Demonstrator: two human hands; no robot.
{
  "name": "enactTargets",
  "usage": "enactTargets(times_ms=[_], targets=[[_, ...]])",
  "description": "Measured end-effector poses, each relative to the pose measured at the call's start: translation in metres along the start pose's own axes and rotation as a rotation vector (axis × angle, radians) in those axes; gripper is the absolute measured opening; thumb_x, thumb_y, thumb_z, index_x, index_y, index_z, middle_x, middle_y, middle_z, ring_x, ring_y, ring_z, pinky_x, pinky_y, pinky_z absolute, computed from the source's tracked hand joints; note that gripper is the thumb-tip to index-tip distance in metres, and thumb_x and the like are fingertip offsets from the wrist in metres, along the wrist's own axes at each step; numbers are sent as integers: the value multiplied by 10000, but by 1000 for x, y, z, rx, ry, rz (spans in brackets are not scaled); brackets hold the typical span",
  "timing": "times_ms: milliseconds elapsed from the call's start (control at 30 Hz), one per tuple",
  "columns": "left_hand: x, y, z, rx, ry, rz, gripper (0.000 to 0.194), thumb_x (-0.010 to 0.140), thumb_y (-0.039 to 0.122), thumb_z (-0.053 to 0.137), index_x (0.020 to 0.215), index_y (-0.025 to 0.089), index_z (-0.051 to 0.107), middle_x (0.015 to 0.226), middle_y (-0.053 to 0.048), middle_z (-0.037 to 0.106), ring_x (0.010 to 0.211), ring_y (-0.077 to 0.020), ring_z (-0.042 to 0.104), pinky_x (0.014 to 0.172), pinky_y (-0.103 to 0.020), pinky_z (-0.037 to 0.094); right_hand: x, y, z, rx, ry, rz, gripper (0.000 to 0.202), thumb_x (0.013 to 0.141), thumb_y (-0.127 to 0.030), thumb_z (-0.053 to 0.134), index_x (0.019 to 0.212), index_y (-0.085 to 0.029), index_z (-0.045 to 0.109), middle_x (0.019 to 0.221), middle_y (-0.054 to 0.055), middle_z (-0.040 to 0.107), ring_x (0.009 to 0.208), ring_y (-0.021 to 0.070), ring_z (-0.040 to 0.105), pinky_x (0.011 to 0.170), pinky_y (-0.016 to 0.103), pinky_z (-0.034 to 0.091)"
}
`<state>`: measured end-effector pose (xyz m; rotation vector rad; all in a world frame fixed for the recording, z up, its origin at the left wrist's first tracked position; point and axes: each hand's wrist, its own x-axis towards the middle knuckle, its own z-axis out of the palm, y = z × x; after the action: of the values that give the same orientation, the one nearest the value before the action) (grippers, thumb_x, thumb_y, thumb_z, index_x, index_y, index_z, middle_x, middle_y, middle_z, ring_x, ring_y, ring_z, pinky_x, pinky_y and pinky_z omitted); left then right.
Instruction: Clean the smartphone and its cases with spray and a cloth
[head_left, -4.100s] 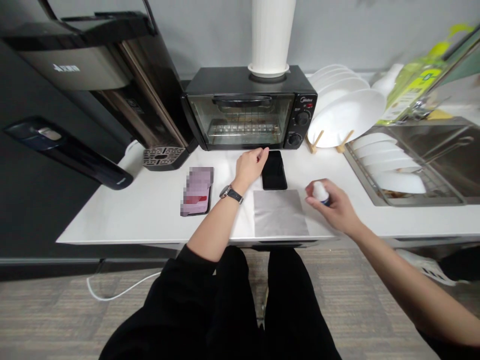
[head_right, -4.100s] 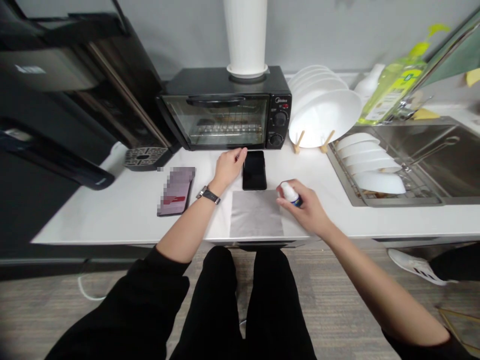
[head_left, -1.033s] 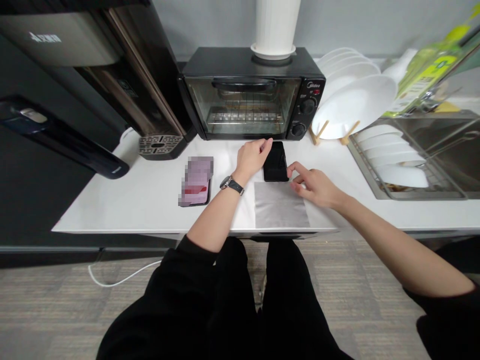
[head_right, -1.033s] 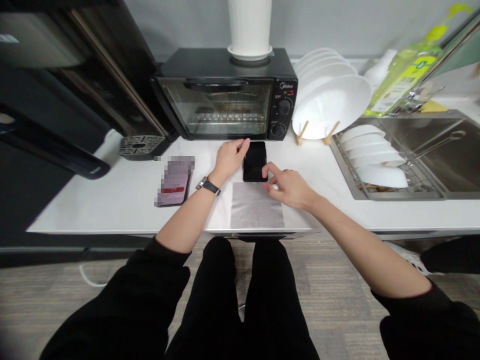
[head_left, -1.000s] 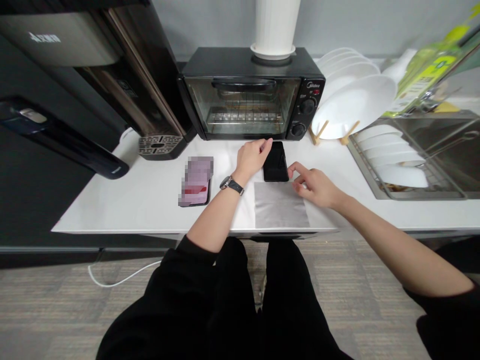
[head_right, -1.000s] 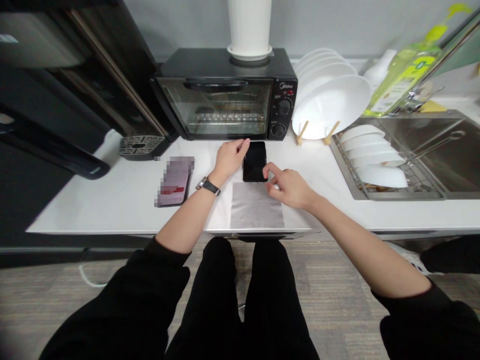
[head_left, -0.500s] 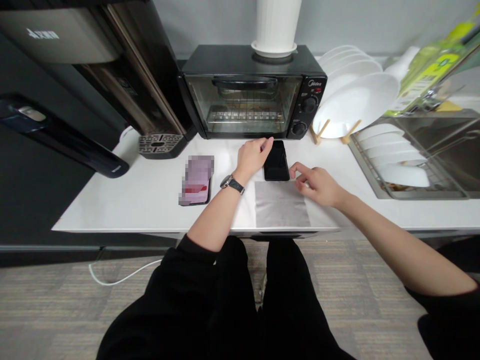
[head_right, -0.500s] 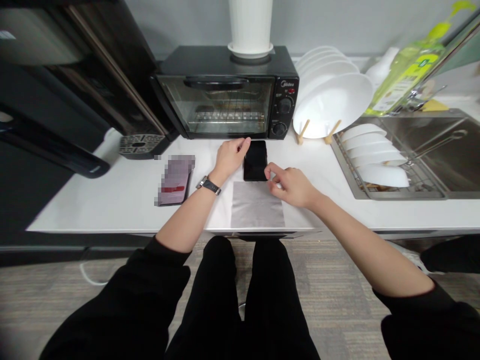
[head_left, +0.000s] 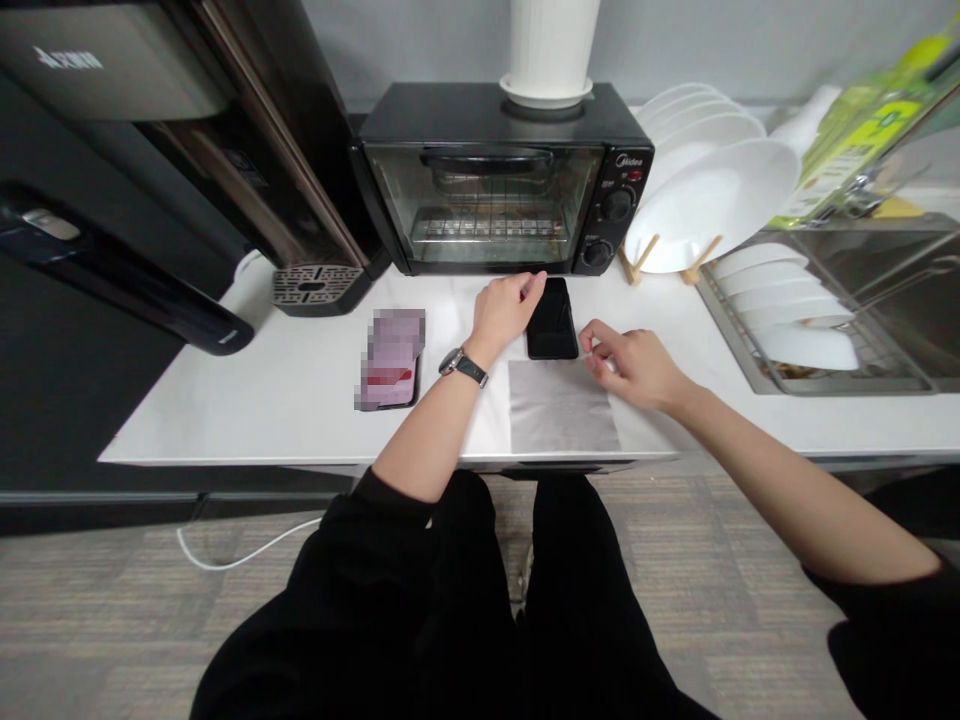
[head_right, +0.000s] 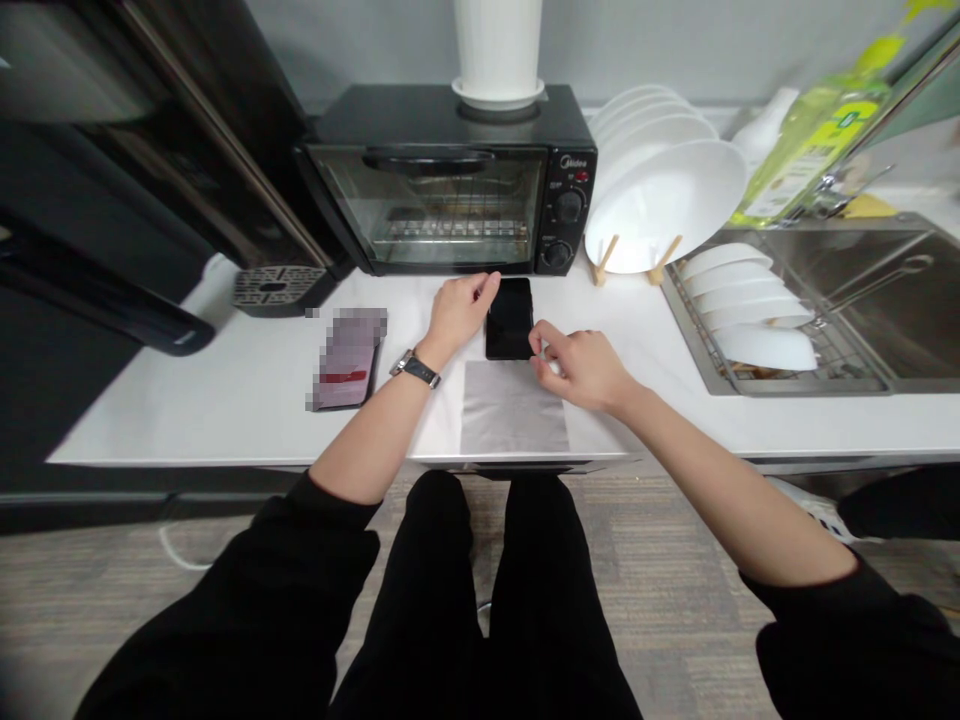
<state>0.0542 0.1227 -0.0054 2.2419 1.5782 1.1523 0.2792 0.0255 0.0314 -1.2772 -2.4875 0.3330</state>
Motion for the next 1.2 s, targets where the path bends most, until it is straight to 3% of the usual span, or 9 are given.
enactTargets(times_ms=[233,367,500,633,733,833,933,1200], targets=[[0,0,-1,-37,-21,-23,584,1113,590,354,745,237,639,743,-53,702,723,-226,636,661,-337,328,-2,-2,0,15,18,4,224,941,-449,449,1030,-259,529,670,-17,716,523,215,576,644,324,351],[0,1,-3,-92,-44,-7,546,1147,474,296,860,230,692,831,-58,740,784,-219,664,712,-326,383,-2,0,0,29,39,18,215,954,-452,438,993,-263,531,650,-19,692,509,209,554,646,327,361],[-1,9,-6,-153,-41,115,331,1096,429,508,884,226,664,815,-22,707,755,-188,633,713,-301,413,8,9,-2,63,136,115,455,1016,-669,383,1092,-258,562,828,32,760,578,218,585,679,340,377],[-3,16,-6,-330,-153,270,139,1006,363,693,1000,225,679,917,-13,721,838,-168,658,804,-276,497,31,17,-3,2,205,263,711,1010,-807,208,1098,-251,643,741,56,709,674,270,636,649,335,336],[-5,19,-6,-327,-221,313,107,964,298,748,1016,221,694,953,-26,744,880,-182,687,859,-302,523,49,17,0,-32,209,291,801,990,-846,186,1073,-242,705,753,82,722,750,302,668,643,332,328],[-5,19,-7,-291,-197,315,37,968,214,717,1004,217,710,1011,-41,772,932,-194,711,889,-318,523,59,12,5,-41,218,275,821,974,-869,241,1033,-237,762,800,100,756,771,299,675,643,334,335],[-5,21,-10,-332,-150,331,131,984,163,667,1087,212,733,1068,-56,778,986,-194,715,913,-313,528,61,10,9,-66,240,295,881,945,-904,265,1062,-221,809,845,127,778,795,313,688,650,345,350],[-7,24,-8,-388,-106,357,135,984,188,697,1112,209,735,1049,-61,739,958,-192,689,889,-317,549,59,16,8,34,254,350,995,886,-971,215,1033,-214,842,803,123,773,812,314,708,674,353,403]])
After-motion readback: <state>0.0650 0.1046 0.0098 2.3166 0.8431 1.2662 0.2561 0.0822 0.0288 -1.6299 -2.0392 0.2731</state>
